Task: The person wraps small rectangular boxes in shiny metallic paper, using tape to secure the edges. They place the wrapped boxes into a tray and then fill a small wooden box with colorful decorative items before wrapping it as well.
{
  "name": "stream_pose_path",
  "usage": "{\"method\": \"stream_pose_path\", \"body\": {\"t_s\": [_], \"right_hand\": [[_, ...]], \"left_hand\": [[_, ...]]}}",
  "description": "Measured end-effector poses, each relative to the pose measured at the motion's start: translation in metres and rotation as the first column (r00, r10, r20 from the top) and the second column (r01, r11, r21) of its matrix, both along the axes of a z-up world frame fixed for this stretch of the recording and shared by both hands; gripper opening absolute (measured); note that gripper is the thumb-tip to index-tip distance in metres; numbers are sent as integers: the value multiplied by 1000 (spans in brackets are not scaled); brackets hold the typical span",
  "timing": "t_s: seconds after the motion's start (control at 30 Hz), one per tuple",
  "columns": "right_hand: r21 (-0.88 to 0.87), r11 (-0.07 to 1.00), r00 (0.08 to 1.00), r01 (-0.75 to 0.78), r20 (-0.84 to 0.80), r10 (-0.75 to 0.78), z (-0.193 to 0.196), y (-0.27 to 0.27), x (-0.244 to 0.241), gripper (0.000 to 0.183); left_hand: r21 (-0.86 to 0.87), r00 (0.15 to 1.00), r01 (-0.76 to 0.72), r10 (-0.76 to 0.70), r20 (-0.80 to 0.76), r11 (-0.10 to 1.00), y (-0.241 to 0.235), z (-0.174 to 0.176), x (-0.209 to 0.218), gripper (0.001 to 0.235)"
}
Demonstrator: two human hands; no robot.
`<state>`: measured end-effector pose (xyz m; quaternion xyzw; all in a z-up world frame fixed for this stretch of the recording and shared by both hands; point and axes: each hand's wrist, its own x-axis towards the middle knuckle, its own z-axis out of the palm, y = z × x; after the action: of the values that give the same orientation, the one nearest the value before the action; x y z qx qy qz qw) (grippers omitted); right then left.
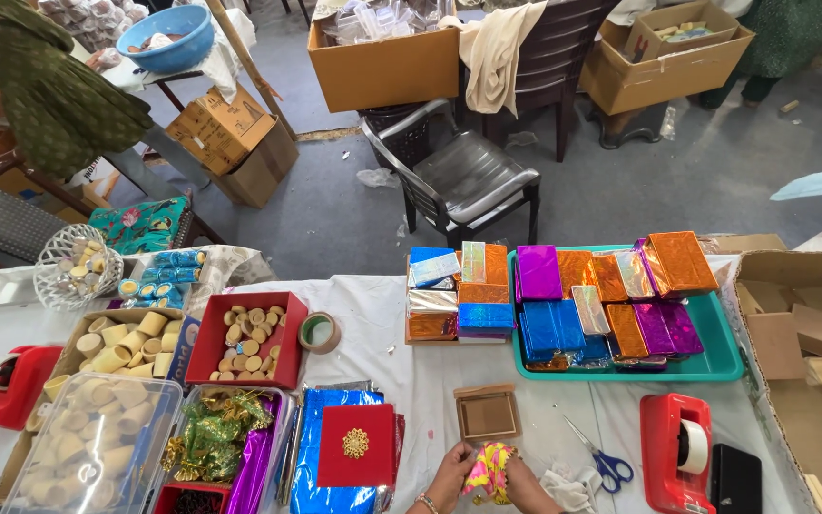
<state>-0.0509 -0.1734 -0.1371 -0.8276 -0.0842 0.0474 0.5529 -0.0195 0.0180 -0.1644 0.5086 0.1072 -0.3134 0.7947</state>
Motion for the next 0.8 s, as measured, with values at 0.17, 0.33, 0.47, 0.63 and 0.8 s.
{"method": "stream_pose_path", "body": {"t_s": [0.17,0.33,0.47,0.63,0.8], "right_hand": [[45,999,994,28,-108,-23,58,8,4,39],[-62,998,999,20,-35,-23,49,5,6,42],[-170,985,1000,-10,14,12,56,3,7,47],[-126,992,998,-12,67,20,59,0,10,42],[-50,999,988,2,152,5,55,1,23,35]], "left_hand": [[271,989,-129,105,99,954,4,1,10,11],[368,968,-223,162,189,903,11,5,11,13],[372,965,-225,154,211,900,14,8,11,11],[605,899,-254,-46,435,754,16,19,15,13],[674,654,-343,-349,671,654,8,108,14,52]]}}
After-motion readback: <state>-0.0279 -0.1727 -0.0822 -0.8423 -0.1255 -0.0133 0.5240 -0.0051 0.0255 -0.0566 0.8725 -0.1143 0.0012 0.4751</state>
